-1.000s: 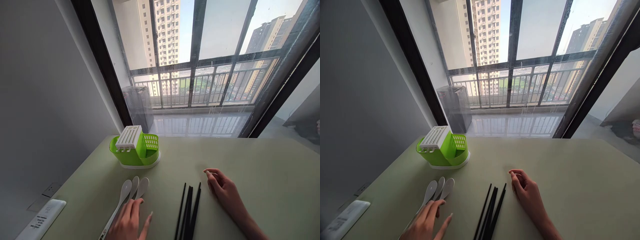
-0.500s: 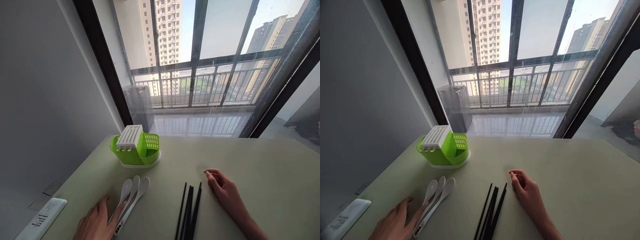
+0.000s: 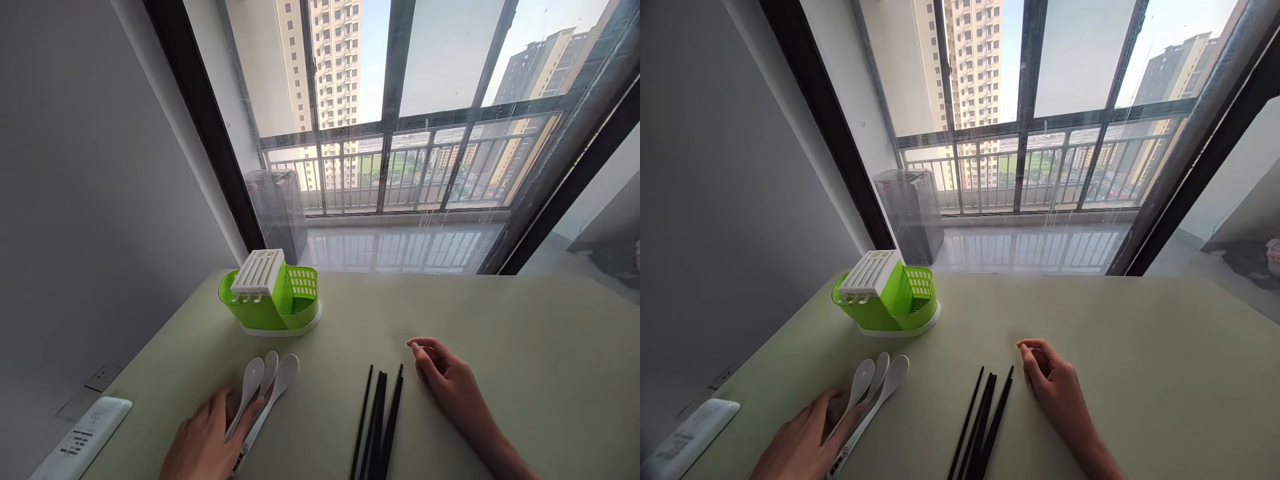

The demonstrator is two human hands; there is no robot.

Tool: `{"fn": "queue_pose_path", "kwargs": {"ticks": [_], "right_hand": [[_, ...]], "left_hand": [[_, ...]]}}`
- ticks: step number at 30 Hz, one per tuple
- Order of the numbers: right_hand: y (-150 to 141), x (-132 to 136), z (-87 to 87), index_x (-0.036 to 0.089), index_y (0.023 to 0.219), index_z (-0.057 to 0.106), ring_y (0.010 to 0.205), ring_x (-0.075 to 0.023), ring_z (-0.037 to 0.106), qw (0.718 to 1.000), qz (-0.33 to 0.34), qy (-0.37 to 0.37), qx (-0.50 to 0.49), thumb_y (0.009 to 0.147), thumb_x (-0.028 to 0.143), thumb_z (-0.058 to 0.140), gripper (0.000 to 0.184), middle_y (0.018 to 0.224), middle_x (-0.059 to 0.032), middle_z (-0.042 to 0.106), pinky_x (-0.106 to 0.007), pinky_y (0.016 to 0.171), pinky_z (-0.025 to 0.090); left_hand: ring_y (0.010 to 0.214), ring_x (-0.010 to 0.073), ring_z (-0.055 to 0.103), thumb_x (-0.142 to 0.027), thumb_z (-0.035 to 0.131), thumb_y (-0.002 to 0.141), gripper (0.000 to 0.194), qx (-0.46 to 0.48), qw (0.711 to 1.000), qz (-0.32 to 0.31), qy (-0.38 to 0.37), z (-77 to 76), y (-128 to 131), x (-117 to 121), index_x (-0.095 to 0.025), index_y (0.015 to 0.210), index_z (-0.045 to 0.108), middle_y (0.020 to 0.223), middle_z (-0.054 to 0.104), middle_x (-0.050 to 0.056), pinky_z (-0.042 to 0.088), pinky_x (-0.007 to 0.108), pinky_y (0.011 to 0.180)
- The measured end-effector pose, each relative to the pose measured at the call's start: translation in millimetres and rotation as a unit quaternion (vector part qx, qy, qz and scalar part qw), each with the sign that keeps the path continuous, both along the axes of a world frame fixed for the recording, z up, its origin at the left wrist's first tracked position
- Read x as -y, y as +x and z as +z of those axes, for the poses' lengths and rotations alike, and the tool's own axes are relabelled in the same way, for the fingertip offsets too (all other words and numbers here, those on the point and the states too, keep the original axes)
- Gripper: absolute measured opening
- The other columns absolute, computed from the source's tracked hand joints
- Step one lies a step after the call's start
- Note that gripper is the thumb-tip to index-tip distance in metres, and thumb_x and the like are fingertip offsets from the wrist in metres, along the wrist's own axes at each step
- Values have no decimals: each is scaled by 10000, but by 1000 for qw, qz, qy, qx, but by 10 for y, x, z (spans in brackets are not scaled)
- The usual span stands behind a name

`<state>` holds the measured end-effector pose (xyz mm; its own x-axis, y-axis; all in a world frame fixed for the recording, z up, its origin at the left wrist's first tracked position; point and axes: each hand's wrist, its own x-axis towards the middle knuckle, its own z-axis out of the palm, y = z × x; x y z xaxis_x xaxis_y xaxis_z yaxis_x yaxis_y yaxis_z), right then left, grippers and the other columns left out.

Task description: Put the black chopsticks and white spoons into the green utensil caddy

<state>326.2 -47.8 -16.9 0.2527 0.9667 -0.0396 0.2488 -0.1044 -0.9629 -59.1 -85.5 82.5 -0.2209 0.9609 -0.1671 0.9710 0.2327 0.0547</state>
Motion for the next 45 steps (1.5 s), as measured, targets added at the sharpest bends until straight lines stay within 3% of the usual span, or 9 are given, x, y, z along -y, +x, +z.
{"fn": "queue_pose_path", "kwargs": {"ticks": [3,9,14,17,22,29,34,38,45], "right_hand": [[-3,-2,-4,214,1133,681,600,-169,429,1000,1,1,0,935,699,558,538,646,51,492,-293,575,342],[-7,-1,-5,211,1124,689,604,-170,428,1000,2,0,-1,928,699,566,540,647,46,496,-292,573,343],[-3,12,18,218,1129,690,614,-172,443,1000,4,-1,13,935,695,558,531,659,42,519,-293,587,360],[-4,12,34,216,1125,692,613,-172,451,1000,5,-4,12,931,699,558,538,667,37,537,-294,582,359],[-11,3,44,212,1123,697,604,-170,453,1000,5,-1,7,929,687,567,529,665,35,546,-295,578,370],[-12,14,25,215,1126,699,616,-169,454,1000,4,0,14,939,685,557,525,672,39,544,-290,587,372],[-8,13,29,219,1119,712,598,-173,471,1000,4,10,20,944,662,561,499,648,40,549,-288,570,378],[-8,9,29,216,1094,727,605,-182,525,999,1,20,28,945,659,558,497,698,10,641,-293,562,382],[-2,7,15,209,1127,716,626,-181,537,1000,8,11,21,947,672,557,522,738,-1,669,-295,577,393]], "left_hand": [[1107,355,742,-537,351,1046,446,18,999,18,-39,30,49,-27,-231,1142,661,1133,780,110,559,412,891],[1149,364,722,-555,357,1017,479,12,999,2,-49,33,150,-51,-206,1184,641,1168,764,137,543,431,946],[1332,364,633,-676,451,928,806,6,999,-1,-46,-31,220,-13,-88,1479,477,1409,668,210,510,443,1066],[1378,356,601,-652,510,904,875,-24,999,-10,-42,-79,269,7,-58,1541,432,1482,625,222,485,424,1118],[1362,353,617,-565,549,923,820,-56,997,-26,-39,-145,303,15,-54,1558,465,1488,634,212,480,420,1143],[1458,350,530,-503,484,988,760,-70,996,-39,-41,-177,270,30,-29,1581,442,1616,508,221,426,447,1207],[1420,359,569,-432,451,1024,669,-59,996,-51,-36,-129,283,45,-43,1568,469,1564,567,229,455,457,1177],[1373,350,616,-401,442,1039,579,-69,995,-47,-53,-82,316,44,-106,1525,549,1508,623,203,494,429,1134],[1367,352,612,-374,391,1066,583,-81,993,-50,-73,-104,313,48,-54,1532,534,1517,601,234,493,446,1122]]}}
